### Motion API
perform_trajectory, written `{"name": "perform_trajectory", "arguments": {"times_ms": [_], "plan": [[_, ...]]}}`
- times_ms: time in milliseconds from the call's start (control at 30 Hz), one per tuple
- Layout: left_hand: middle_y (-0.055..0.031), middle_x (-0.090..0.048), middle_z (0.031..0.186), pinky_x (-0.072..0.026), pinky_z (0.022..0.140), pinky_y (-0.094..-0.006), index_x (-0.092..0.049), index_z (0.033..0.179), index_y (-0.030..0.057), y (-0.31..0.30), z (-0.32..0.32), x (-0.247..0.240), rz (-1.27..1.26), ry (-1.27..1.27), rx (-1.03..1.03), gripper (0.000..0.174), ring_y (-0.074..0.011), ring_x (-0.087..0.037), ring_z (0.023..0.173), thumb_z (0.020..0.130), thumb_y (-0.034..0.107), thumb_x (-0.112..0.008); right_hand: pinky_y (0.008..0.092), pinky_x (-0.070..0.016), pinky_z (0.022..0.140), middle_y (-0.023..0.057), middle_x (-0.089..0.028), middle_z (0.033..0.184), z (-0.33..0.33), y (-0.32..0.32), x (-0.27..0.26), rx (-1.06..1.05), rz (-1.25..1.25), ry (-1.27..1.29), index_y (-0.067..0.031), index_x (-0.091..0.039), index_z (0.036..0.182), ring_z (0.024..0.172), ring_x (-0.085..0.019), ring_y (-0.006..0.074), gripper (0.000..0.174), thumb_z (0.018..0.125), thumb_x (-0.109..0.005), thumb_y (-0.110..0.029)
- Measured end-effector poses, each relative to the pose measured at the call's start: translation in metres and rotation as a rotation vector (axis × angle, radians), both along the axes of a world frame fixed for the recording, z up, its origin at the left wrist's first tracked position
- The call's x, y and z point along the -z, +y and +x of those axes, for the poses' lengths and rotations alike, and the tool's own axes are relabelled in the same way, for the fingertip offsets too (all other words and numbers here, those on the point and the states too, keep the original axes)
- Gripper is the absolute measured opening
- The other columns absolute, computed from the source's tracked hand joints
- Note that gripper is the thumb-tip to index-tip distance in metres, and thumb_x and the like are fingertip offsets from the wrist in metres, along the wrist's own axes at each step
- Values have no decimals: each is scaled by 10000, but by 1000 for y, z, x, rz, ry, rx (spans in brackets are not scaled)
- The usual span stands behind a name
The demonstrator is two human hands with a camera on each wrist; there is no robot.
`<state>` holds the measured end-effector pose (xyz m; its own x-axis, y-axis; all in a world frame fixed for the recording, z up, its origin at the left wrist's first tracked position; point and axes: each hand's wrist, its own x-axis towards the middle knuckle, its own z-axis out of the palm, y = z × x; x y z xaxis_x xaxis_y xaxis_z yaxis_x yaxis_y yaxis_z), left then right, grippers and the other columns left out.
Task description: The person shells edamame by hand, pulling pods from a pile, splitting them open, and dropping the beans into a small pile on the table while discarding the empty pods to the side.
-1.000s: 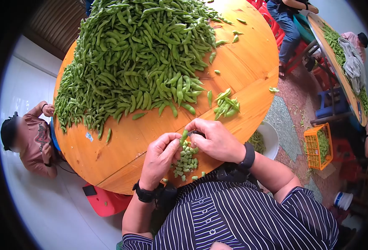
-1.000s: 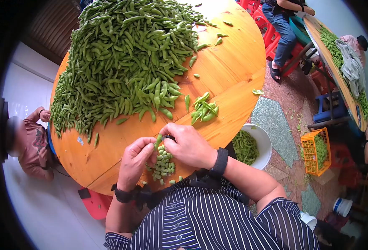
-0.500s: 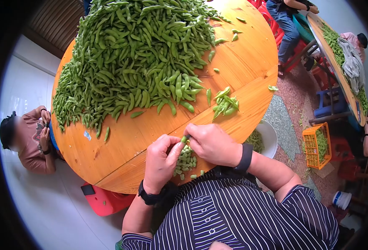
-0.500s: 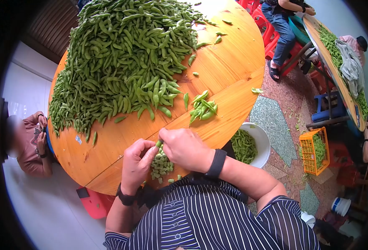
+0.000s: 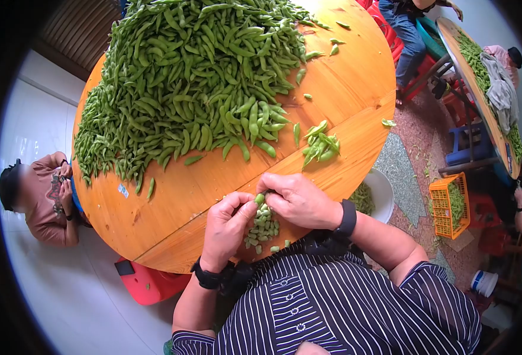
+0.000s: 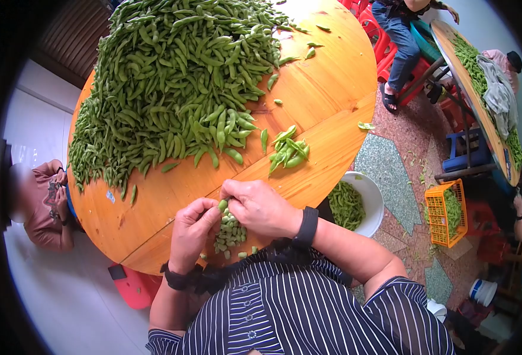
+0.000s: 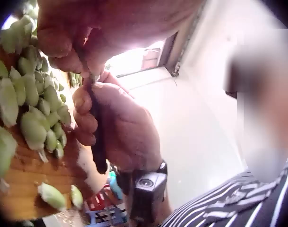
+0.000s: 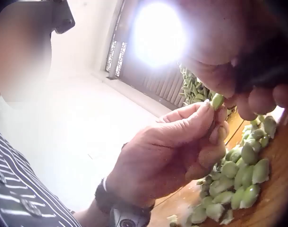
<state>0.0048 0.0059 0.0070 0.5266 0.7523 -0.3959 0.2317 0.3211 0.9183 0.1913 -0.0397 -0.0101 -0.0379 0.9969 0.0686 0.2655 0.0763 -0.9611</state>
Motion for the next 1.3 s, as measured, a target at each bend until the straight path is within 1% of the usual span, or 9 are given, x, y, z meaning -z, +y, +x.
{"name": "perform_trajectory", "arguments": {"times_ms": [167, 333, 433, 500, 633, 833, 1000, 1100, 1300], "plan": [[18, -600, 725, -424, 564, -185, -654, 995, 31, 8, -5, -2, -182, -105, 16, 142, -51, -543, 628, 998, 153, -581, 324, -498, 650, 107, -622, 748, 5, 4, 0, -68, -99, 79, 4, -604, 971, 689, -615, 183, 144, 870, -534, -72], [1, -621, 761, -449, 567, -199, -635, 996, 19, 8, -4, 0, -371, -184, 5, 123, -70, -558, 617, 992, 131, -585, 331, -496, 631, 100, -624, 749, 11, 7, -8, -106, -341, 177, 6, -604, 966, 664, -604, 177, 148, 863, -542, -81], [-47, -644, 796, -491, 593, -252, -609, 999, -6, -3, 6, 0, 139, 32, 9, 98, -127, -607, 645, 959, 83, -616, 352, -493, 612, 137, -621, 747, 8, 6, 3, -57, -163, 8, 7, -605, 965, 632, -606, 231, 149, 859, -540, -75], [-95, -650, 817, -516, 629, -298, -586, 1006, -29, -2, 7, 7, 889, 151, 137, 123, -182, -643, 695, 921, 41, -641, 363, -491, 602, 158, -617, 746, 4, 3, 6, -25, -27, -95, 8, -606, 962, 615, -605, 261, 148, 857, -538, -71], [-143, -637, 799, -504, 609, -353, -589, 988, -14, -3, 13, 8, 1107, 239, 86, 123, -263, -645, 680, 907, 52, -655, 371, -488, 621, 186, -603, 744, 1, 3, -3, 36, 2, -150, 9, -608, 951, 650, -612, 287, 142, 856, -536, -67], [-33, -638, 777, -501, 567, -243, -584, 1030, -6, 0, 5, 3, -6, -112, -71, 116, -86, -613, 659, 1008, 106, -559, 339, -468, 601, 119, -585, 717, 6, 5, 5, -30, -26, 8, 14, -599, 960, 624, -567, 193, 144, 861, -546, -76], [-34, -668, 819, -529, 616, -228, -592, 1037, 11, 2, 9, -3, -58, -178, -94, 146, -99, -639, 690, 1019, 150, -553, 278, -451, 566, 23, -582, 728, 9, 8, -5, -86, -161, 135, 7, -596, 971, 616, -521, 88, 129, 907, -570, -102], [-53, -686, 850, -542, 649, -229, -593, 1031, 10, 1, 10, -1, 1, -191, -106, 147, -109, -661, 728, 1012, 154, -569, 350, -508, 646, 126, -655, 756, 8, 7, -7, -68, -253, 230, 35, -622, 973, 700, -645, 207, 218, 902, -585, -168], [-58, -696, 878, -552, 682, -223, -596, 1007, 8, -4, 12, 7, 27, -237, -128, 113, -100, -672, 767, 992, 120, -602, 249, -471, 538, 15, -615, 728, 8, 5, -4, -45, -341, 451, 7, -615, 931, 605, -576, 72, 154, 905, -605, -144]]}}
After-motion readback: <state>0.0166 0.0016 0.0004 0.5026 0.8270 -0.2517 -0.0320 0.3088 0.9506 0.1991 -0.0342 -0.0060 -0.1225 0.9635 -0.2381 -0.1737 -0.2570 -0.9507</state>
